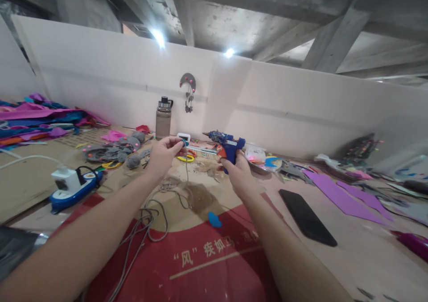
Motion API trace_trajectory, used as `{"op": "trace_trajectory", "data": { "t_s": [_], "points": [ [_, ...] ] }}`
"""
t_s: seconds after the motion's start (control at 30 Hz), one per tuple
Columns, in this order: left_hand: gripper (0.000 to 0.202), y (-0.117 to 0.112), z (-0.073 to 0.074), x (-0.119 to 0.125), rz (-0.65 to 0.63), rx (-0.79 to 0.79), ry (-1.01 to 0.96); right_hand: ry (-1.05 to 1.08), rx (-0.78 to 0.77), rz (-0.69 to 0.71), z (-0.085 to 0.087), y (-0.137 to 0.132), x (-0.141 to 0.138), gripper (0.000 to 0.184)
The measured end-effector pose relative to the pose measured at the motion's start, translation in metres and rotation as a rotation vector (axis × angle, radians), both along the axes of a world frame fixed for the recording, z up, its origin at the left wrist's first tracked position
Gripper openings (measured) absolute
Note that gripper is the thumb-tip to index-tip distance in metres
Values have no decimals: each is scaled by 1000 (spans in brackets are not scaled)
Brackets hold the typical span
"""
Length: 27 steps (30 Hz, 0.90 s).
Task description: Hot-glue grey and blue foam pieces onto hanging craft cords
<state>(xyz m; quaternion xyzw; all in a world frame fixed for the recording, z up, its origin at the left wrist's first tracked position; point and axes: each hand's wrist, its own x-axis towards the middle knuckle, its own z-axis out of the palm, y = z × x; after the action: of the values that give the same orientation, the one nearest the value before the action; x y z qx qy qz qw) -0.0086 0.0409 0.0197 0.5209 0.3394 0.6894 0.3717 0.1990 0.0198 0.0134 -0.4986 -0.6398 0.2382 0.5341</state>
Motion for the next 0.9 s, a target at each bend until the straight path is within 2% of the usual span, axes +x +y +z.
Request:
{"op": "trace_trajectory", "data": {
  "t_s": [0.1,0.23,0.47,0.57,0.9],
  "points": [
    [26,1,1,-1,-17,-31,-48,53,18,122,10,-21,-12,24],
    [27,-2,4,-1,-45,-60,-79,-57,52,146,11,-29,-16,25],
    [25,-4,3,0,-43,-47,-70,-331,228,-26,15,-33,-17,29],
    [24,-3,2,1,-57,-28,-66,-420,249,-65,17,-37,-18,26],
    [23,-5,3,2,-38,-23,-22,-461,275,-75,20,-44,-19,17]
  ]
}}
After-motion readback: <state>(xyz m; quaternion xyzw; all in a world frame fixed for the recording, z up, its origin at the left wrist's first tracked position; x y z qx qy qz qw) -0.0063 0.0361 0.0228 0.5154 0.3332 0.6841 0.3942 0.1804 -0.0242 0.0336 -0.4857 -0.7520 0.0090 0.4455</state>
